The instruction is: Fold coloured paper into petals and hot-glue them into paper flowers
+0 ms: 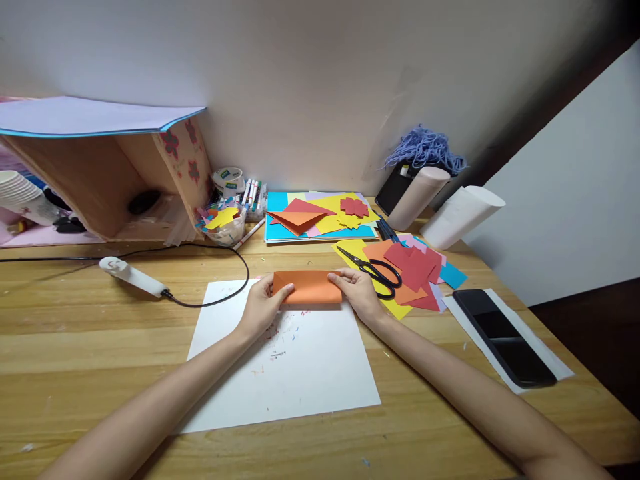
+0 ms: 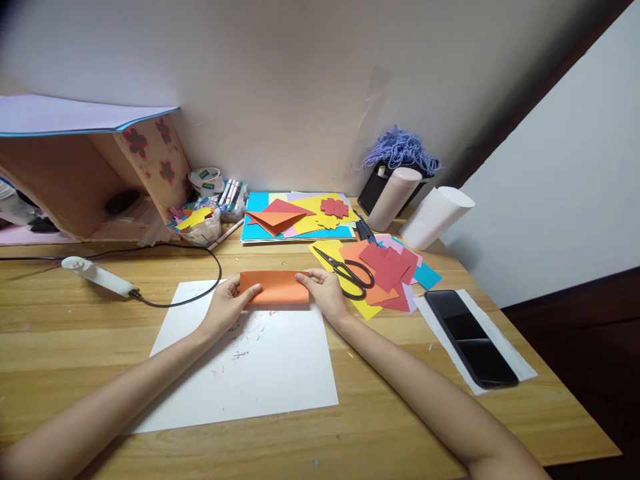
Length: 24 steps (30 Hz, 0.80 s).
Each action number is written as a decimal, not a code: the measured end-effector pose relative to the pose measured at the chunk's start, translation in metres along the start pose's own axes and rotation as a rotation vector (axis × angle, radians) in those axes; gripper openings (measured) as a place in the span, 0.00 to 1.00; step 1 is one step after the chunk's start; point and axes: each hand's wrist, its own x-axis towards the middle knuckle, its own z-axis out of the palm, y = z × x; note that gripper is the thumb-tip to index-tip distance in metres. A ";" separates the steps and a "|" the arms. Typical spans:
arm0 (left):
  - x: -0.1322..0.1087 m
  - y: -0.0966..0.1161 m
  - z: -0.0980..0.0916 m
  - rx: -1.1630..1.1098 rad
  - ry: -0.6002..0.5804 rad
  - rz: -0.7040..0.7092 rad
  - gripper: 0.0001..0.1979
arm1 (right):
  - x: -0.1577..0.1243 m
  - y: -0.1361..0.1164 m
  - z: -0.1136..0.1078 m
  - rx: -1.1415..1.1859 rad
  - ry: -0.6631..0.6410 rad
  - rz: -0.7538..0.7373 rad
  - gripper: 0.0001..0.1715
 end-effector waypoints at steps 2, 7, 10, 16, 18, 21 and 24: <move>0.000 0.001 0.000 0.013 0.006 0.000 0.14 | 0.000 -0.001 0.000 0.004 -0.002 0.007 0.17; 0.002 0.001 -0.002 0.118 0.058 -0.001 0.14 | -0.002 -0.002 0.001 0.001 0.009 0.014 0.17; 0.002 0.001 -0.003 0.168 0.058 0.017 0.16 | -0.002 -0.002 0.001 -0.005 0.010 0.008 0.17; 0.001 0.003 -0.003 0.238 0.085 0.032 0.15 | -0.002 -0.003 0.002 -0.004 0.006 -0.005 0.17; 0.001 0.004 -0.003 0.234 0.090 0.027 0.15 | -0.002 -0.004 0.002 -0.012 0.011 -0.010 0.17; 0.002 0.003 -0.003 0.247 0.107 0.017 0.16 | -0.002 -0.004 0.001 -0.024 0.013 -0.015 0.18; 0.002 0.002 -0.004 0.263 0.111 0.024 0.16 | -0.002 -0.003 0.001 -0.028 0.009 -0.019 0.18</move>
